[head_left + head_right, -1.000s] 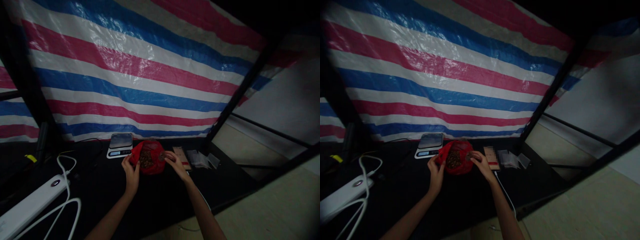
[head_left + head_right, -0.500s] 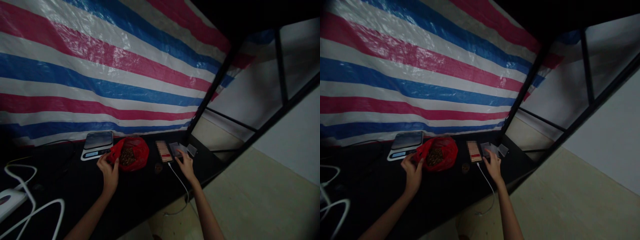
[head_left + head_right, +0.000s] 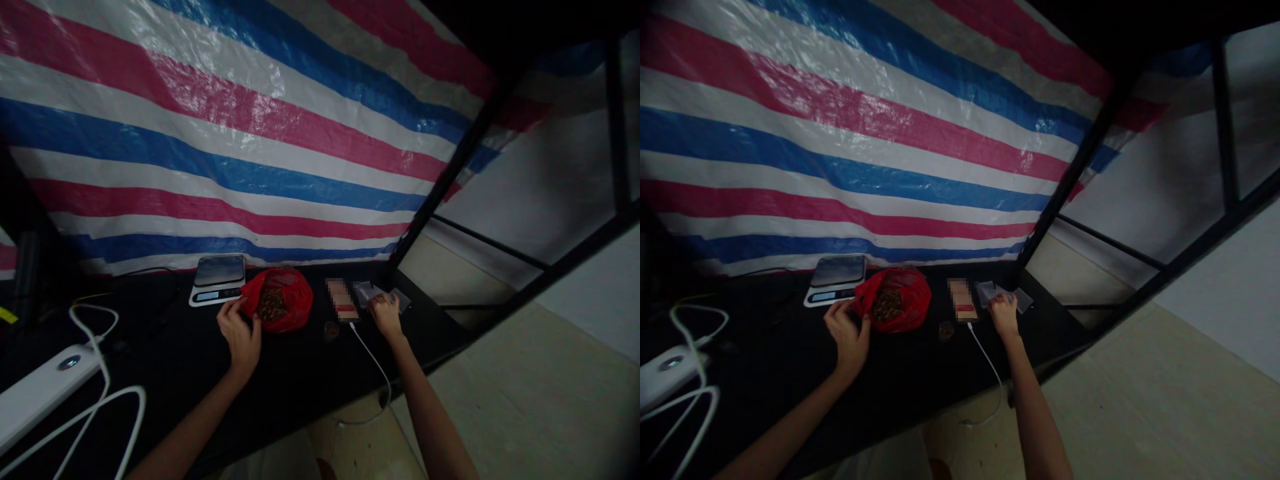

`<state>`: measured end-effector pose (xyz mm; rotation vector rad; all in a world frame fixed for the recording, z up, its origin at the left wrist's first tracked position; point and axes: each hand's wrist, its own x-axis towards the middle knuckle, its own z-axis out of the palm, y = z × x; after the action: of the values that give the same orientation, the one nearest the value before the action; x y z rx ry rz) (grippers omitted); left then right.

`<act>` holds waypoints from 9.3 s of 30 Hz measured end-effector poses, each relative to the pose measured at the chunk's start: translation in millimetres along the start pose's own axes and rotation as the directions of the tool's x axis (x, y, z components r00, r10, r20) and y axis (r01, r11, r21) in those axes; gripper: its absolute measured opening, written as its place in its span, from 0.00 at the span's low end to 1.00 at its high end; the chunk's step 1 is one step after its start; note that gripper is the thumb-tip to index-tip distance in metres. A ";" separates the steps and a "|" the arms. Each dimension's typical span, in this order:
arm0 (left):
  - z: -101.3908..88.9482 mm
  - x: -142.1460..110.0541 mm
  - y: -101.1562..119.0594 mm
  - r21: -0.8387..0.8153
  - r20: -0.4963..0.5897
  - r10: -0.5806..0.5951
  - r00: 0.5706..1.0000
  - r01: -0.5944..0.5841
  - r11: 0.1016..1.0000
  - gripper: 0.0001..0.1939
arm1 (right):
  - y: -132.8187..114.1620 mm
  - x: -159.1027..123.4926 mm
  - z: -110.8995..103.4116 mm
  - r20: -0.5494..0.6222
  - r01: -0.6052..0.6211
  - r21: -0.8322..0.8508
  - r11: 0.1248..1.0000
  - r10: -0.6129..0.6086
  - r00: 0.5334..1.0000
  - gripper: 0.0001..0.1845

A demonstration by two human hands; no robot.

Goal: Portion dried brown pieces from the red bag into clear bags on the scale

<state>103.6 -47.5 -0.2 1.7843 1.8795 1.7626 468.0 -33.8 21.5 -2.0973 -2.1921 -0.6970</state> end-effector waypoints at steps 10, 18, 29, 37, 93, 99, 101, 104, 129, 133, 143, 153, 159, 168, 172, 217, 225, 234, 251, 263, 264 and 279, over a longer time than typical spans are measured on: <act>-23.0 90.8 -64.0 0.246 0.199 0.354 0.914 -0.396 0.885 0.13 | 19.9 15.2 14.9 0.102 0.073 0.073 0.995 -0.080 0.992 0.10; -39.4 97.6 -104.3 0.188 -0.041 0.182 0.983 -0.171 0.967 0.10 | 6.6 35.2 -15.4 -0.189 -0.198 0.241 0.950 0.246 0.951 0.11; -37.0 74.4 -77.5 -0.130 0.232 0.407 0.883 -0.387 0.913 0.09 | -310.5 89.3 -99.7 -0.074 0.072 0.997 0.015 0.208 0.975 0.11; -22.9 80.7 -96.4 -0.219 0.391 0.185 0.902 -0.104 0.970 0.07 | -360.6 83.5 -61.6 0.122 -0.022 0.953 -0.303 0.316 0.941 0.10; -34.3 88.0 -100.8 0.038 0.477 0.304 0.825 -0.365 0.930 0.11 | -351.9 85.7 -49.0 -0.015 0.023 0.996 -0.090 0.087 0.996 0.10; -29.7 85.6 -101.2 0.077 0.456 0.263 0.850 -0.332 0.940 0.13 | -348.2 86.9 -53.4 -0.120 0.111 0.991 0.080 0.115 0.986 0.09; -28.3 84.2 -100.5 0.118 0.432 0.277 0.859 -0.358 0.926 0.12 | -346.2 88.3 -53.2 -0.136 0.124 0.985 0.118 0.098 0.986 0.09; -29.6 84.9 -99.7 0.203 0.348 0.296 0.890 -0.379 0.903 0.11 | -341.8 91.0 -49.7 -0.125 0.107 0.980 0.168 0.103 0.987 0.09; -27.7 81.8 -82.8 0.081 0.229 0.362 0.904 -0.388 0.918 0.18 | -350.5 87.8 -47.9 0.004 0.013 0.988 -0.151 0.109 0.994 0.12; -27.8 80.5 -77.5 0.041 0.402 0.487 0.775 -0.547 0.836 0.21 | -350.1 86.8 -48.1 0.003 0.004 0.995 -0.104 0.065 0.998 0.11; -29.3 86.2 -92.6 0.326 0.376 0.519 0.768 -0.634 0.701 0.33 | -349.8 93.3 -37.9 0.056 -0.069 0.913 -0.401 -0.045 0.997 0.10; -45.3 93.5 -97.7 0.174 0.461 0.533 0.710 -0.661 0.730 0.31 | -365.1 90.8 -32.3 0.111 -0.144 0.862 -0.486 -0.095 0.989 0.07; -47.1 93.7 -86.4 0.124 0.519 0.497 0.695 -0.637 0.761 0.28 | -355.8 90.3 -34.5 0.104 -0.126 0.887 -0.443 -0.074 0.992 0.07; -49.2 95.0 -76.4 0.119 0.565 0.498 0.658 -0.662 0.739 0.24 | -359.4 87.0 -37.8 0.100 -0.094 0.934 -0.343 0.001 0.995 0.09; -46.6 93.1 -77.2 0.137 0.567 0.503 0.653 -0.677 0.724 0.25 | -357.7 90.3 -33.7 0.128 -0.115 0.927 -0.356 0.012 0.992 0.09; -33.9 62.4 -57.5 -0.163 0.476 0.369 0.798 -0.333 0.929 0.22 | -157.0 -8.9 -64.2 0.053 -0.086 0.949 0.305 0.115 0.992 0.19; -31.5 58.9 -53.9 -0.194 0.493 0.369 0.788 -0.314 0.930 0.22 | -213.5 76.7 -134.5 -0.251 0.386 0.809 0.443 -0.333 0.909 0.20; -28.7 61.4 -63.3 -0.137 0.457 0.321 0.830 -0.291 0.947 0.22 | -247.4 82.8 -149.9 -0.296 0.665 0.305 0.682 -0.596 0.747 0.12; -22.7 57.8 -55.6 -0.187 0.512 0.321 0.797 -0.261 0.947 0.20 | -227.8 69.4 -140.9 -0.228 0.591 0.046 0.805 -0.568 0.791 0.12; -42.7 156.1 -113.0 0.194 0.545 0.382 0.747 -0.555 0.809 0.26 | -168.1 79.3 -109.4 -0.107 0.628 0.017 0.778 -0.623 0.775 0.15; -38.9 165.3 -116.3 0.215 0.574 0.388 0.721 -0.590 0.778 0.26 | -171.4 81.9 -108.6 -0.099 0.652 -0.001 0.758 -0.649 0.754 0.14; -38.3 86.9 -63.4 0.349 0.485 0.172 0.857 -0.371 0.861 0.21 | -223.6 116.3 -76.2 -0.103 0.724 -0.210 0.657 -0.751 0.652 0.10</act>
<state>5.3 4.3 26.1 2.4588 1.9837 0.8799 222.2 52.1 61.2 -0.9978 -2.9300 -1.0586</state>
